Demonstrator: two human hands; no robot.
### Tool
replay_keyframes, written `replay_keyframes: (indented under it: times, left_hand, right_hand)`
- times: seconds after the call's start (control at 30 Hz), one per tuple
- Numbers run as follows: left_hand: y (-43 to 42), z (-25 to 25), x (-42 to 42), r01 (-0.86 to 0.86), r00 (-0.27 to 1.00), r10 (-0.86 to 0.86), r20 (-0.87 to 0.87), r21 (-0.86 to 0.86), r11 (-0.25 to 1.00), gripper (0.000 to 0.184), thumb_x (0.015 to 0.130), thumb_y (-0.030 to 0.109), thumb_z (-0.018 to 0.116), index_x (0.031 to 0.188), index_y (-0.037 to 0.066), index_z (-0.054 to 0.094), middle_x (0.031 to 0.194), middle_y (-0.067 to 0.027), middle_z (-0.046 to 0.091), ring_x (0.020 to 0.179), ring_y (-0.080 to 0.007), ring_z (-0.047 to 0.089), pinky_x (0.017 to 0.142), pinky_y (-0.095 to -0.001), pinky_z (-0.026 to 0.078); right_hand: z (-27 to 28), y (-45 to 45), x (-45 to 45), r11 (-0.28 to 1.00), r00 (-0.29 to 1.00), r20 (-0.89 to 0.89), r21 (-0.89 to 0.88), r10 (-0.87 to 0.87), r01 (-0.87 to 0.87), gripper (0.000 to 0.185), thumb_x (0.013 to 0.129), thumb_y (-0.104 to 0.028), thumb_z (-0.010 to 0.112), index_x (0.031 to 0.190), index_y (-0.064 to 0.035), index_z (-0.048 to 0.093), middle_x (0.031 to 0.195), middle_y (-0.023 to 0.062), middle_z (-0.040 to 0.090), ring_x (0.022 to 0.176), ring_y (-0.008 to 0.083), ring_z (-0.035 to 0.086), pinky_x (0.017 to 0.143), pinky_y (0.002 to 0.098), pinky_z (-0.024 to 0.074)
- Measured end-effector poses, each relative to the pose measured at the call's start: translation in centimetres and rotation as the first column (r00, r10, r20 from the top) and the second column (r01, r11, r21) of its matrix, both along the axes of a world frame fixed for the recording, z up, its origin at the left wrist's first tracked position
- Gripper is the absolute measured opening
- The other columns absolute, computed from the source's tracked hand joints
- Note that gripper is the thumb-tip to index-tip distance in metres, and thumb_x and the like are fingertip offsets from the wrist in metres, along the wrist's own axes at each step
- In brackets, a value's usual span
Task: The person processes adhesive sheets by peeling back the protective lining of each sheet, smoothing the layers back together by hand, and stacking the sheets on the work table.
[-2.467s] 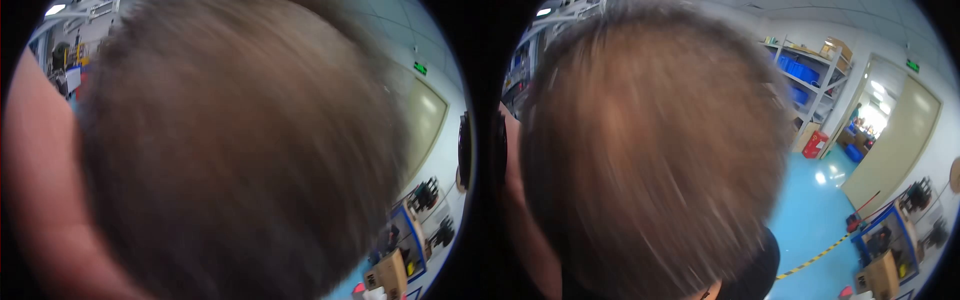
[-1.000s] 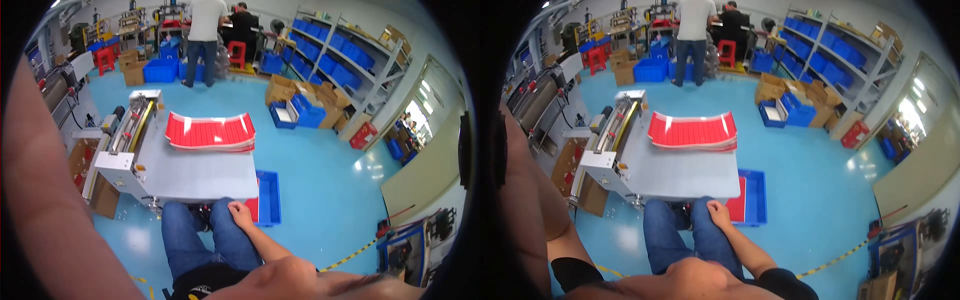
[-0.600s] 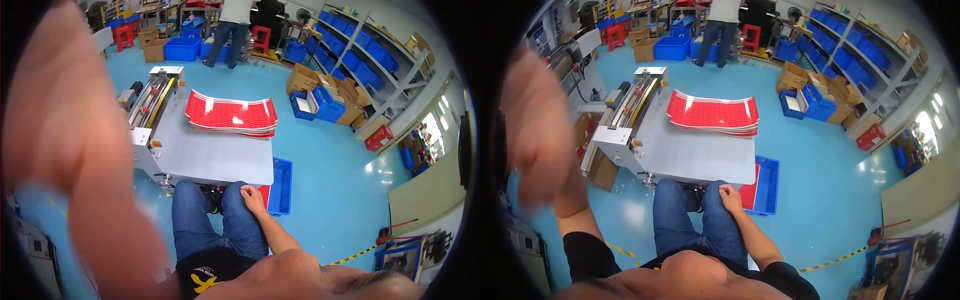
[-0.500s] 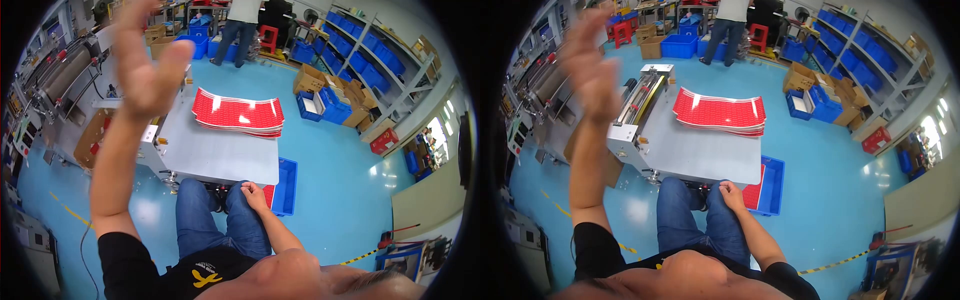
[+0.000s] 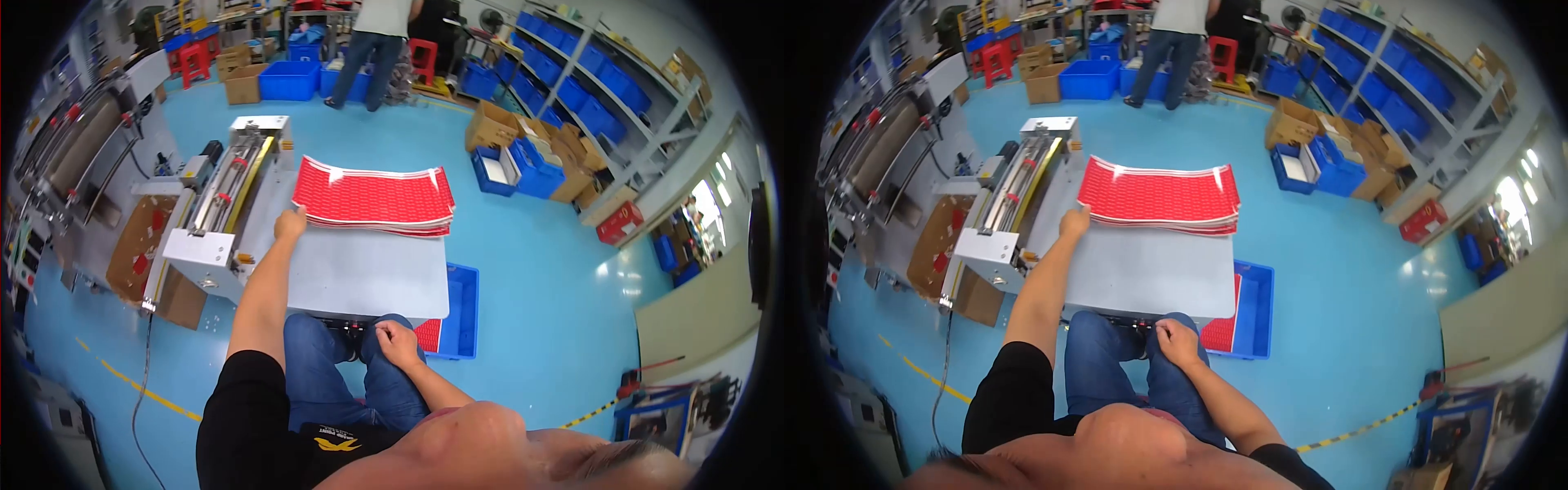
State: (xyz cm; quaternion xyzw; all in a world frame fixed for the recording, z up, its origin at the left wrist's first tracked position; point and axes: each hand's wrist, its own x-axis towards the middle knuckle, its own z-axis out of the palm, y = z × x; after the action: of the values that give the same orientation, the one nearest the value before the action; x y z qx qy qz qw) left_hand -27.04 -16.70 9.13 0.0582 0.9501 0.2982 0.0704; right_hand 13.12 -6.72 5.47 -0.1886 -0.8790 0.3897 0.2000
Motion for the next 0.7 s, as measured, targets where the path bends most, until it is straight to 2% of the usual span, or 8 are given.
replay_keyframes:
  times: [0.13, 0.23, 0.33, 0.43, 0.53, 0.63, 0.7]
  left_hand:
    - [1.2, -0.5, -1.4, 0.054, 0.999, -0.054, 0.009, -0.006, 0.999, 0.048, 0.095, 0.042, 0.051, 0.107, -0.001, 0.07, 0.111, -0.0249, 0.068, 0.107, -0.0424, 0.064, 0.094, -0.0491, 0.05]
    - [0.8, 1.2, 1.0, 0.063, 0.994, -0.067, -0.086, -0.05, 0.997, 0.042, 0.093, 0.037, 0.051, 0.105, 0.002, 0.072, 0.105, -0.0243, 0.07, 0.102, -0.043, 0.065, 0.092, -0.0498, 0.05]
    - [0.1, -0.1, 1.3, 0.034, 0.987, -0.034, -0.157, -0.004, 0.999, 0.039, 0.092, 0.034, 0.052, 0.099, 0.002, 0.074, 0.101, -0.024, 0.07, 0.1, -0.0413, 0.066, 0.09, -0.0483, 0.051]
    - [0.3, 0.9, 1.0, 0.004, 0.995, -0.015, 0.099, 0.109, 0.994, 0.039, 0.092, 0.035, 0.052, 0.093, 0.002, 0.074, 0.098, -0.022, 0.072, 0.096, -0.0401, 0.068, 0.088, -0.0469, 0.051]
    - [0.5, 2.7, 2.2, 0.108, 0.986, -0.118, 0.119, 0.089, 0.99, 0.04, 0.092, 0.037, 0.053, 0.091, 0.003, 0.074, 0.096, -0.0209, 0.072, 0.094, -0.0398, 0.068, 0.087, -0.0461, 0.052]
    - [0.6, 1.9, 2.0, 0.075, 0.997, -0.075, -0.025, 0.006, 0.997, 0.035, 0.091, 0.034, 0.057, 0.091, 0.004, 0.073, 0.094, -0.0204, 0.072, 0.091, -0.0396, 0.068, 0.085, -0.0461, 0.052]
    - [0.3, 1.2, 2.5, 0.047, 0.986, -0.044, -0.162, 0.015, 0.999, 0.03, 0.091, 0.03, 0.059, 0.091, 0.004, 0.073, 0.093, -0.0206, 0.072, 0.091, -0.0395, 0.068, 0.083, -0.0464, 0.052]
  right_hand:
    - [0.6, -0.1, -0.4, 1.0, 0.999, 0.023, -0.013, -0.022, 0.023, 0.013, 0.086, -0.017, 0.065, 0.095, -0.009, 0.07, 0.086, 0.0094, 0.071, 0.079, 0.0279, 0.069, 0.07, 0.0374, 0.0543]
    - [0.5, 0.0, -0.6, 0.999, 0.999, 0.012, -0.035, -0.035, 0.035, 0.012, 0.086, -0.016, 0.065, 0.094, -0.0084, 0.07, 0.087, 0.0097, 0.071, 0.08, 0.0281, 0.069, 0.071, 0.0374, 0.0543]
    - [0.5, 0.0, -0.6, 0.999, 1.0, 0.0, -0.022, -0.024, 0.024, 0.012, 0.086, -0.016, 0.065, 0.094, -0.0079, 0.07, 0.088, 0.0094, 0.071, 0.082, 0.0284, 0.069, 0.072, 0.0374, 0.0542]
    - [0.3, -0.1, -0.7, 0.999, 0.999, 0.0, -0.026, -0.034, 0.034, 0.013, 0.086, -0.017, 0.064, 0.094, -0.008, 0.07, 0.09, 0.009, 0.071, 0.083, 0.0286, 0.069, 0.073, 0.0378, 0.054]
    - [0.4, 0.0, -0.3, 0.999, 0.999, 0.017, -0.021, -0.036, 0.036, 0.013, 0.087, -0.017, 0.064, 0.095, -0.0082, 0.07, 0.09, 0.0091, 0.071, 0.082, 0.0285, 0.069, 0.072, 0.038, 0.0539]
    - [0.6, 0.0, -0.5, 0.999, 0.999, 0.032, -0.036, -0.027, 0.028, 0.014, 0.087, -0.017, 0.064, 0.095, -0.0085, 0.07, 0.089, 0.0092, 0.071, 0.082, 0.0286, 0.069, 0.072, 0.0381, 0.0539]
    - [0.7, 0.0, -0.6, 0.999, 0.999, 0.03, -0.034, -0.035, 0.036, 0.014, 0.087, -0.018, 0.064, 0.095, -0.0086, 0.07, 0.089, 0.0093, 0.071, 0.082, 0.0287, 0.069, 0.072, 0.0382, 0.0539]
